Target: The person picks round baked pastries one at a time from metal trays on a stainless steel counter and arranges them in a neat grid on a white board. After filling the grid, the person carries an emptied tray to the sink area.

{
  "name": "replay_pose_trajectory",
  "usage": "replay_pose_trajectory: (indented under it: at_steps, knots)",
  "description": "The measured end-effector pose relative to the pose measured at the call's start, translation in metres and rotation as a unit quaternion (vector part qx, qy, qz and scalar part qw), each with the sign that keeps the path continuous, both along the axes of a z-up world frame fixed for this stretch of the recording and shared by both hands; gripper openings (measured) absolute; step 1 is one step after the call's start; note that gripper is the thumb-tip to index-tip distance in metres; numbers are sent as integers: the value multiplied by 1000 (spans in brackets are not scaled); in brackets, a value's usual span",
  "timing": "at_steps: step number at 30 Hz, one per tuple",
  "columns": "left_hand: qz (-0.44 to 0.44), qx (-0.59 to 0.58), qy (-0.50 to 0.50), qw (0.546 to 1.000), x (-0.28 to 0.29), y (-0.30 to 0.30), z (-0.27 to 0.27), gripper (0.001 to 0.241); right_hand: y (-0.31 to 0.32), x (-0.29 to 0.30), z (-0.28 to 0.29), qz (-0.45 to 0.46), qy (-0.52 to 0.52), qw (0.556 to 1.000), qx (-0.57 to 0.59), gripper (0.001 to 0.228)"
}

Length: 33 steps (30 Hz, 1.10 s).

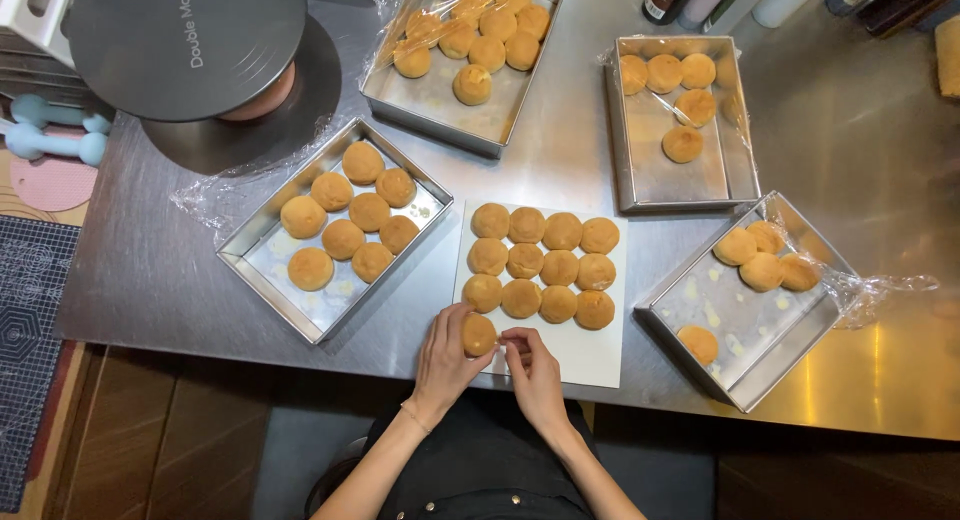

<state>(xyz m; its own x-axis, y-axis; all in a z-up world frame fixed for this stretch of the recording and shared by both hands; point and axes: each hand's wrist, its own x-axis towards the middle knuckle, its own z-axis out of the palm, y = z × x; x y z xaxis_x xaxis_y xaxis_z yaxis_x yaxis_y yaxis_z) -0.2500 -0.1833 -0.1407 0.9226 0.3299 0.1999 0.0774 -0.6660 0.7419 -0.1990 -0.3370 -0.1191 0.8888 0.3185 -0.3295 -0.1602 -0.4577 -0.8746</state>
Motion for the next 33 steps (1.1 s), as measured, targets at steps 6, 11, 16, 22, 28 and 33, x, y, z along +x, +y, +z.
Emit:
replay_pose_trajectory:
  at_steps: [6, 11, 16, 22, 28, 33]
  knots:
    - [-13, 7, -12, 1000, -16, 12, 10, 83, 2, -12, -20, -6, -52, 998, 46, 27]
    - [-26, -92, 33, 995, -22, 18, -13, 78, 12, -17, -16, -11, -47, 996, 80, 29]
    - [3, -101, 47, 994, -11, 8, -1, 78, 16, -10, -21, -15, -71, 992, 100, 29]
    - [-2, -69, 21, 997, -11, 11, 2, 82, 10, -6, -30, -56, -25, 992, 111, 28]
    - [-18, -110, 13, 994, -16, 20, -12, 71, 5, -5, -34, -51, -16, 987, 153, 27]
    - [-43, -96, 6, 994, -18, 22, 6, 70, 5, 2, -19, -8, -14, 992, 126, 27]
